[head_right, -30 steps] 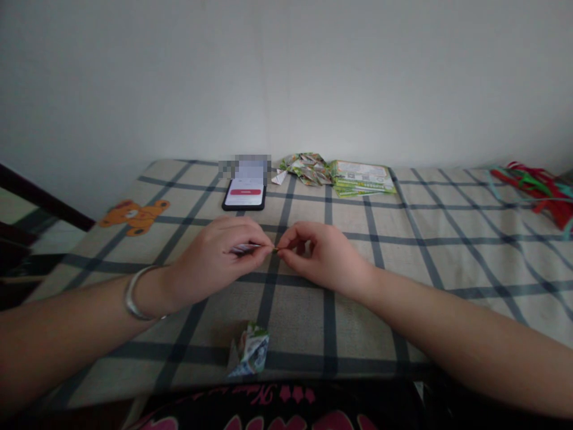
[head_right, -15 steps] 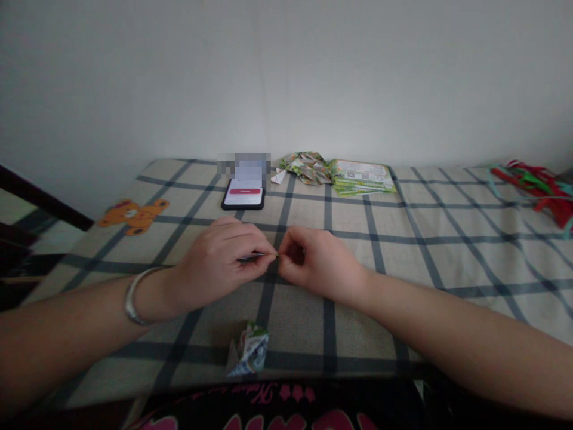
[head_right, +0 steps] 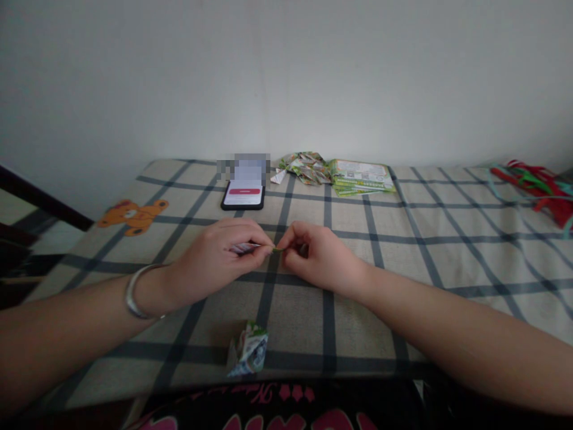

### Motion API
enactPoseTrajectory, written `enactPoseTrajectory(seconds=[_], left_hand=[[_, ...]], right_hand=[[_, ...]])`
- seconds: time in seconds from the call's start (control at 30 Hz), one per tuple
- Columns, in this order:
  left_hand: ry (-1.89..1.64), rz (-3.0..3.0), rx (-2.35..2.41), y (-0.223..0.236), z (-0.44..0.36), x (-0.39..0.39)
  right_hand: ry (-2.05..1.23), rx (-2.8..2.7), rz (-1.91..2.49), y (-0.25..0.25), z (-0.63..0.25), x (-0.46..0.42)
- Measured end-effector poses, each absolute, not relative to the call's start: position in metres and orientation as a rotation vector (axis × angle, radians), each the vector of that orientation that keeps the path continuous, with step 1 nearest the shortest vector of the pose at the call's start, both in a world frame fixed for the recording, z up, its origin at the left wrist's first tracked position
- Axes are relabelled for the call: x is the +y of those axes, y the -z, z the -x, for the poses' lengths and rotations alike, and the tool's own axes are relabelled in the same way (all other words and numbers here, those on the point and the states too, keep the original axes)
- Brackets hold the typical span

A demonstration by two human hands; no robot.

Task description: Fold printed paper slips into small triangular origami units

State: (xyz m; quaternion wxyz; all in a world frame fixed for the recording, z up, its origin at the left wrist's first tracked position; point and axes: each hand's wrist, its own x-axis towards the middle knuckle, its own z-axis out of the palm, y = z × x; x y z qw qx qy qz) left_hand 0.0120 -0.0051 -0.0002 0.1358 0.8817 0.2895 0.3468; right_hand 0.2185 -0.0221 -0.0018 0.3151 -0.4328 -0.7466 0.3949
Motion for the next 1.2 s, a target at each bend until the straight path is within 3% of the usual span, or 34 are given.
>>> enactPoseTrajectory(seconds=[0.7, 1.03, 1.2], left_hand=[[-0.996, -2.375, 0.975, 0.000, -0.005, 0.000], [-1.061, -2.259, 0.894, 0.008, -0.006, 0.004], [-1.070, -2.208, 0.896, 0.008, -0.006, 0.005]], right_hand=[[-0.962, -1.764, 1.057, 0.006, -0.229, -0.009], [-1.140, -1.508, 1.065, 0.005, -0.227, -0.003], [-0.999, -1.564, 1.082, 0.003, -0.227, -0.007]])
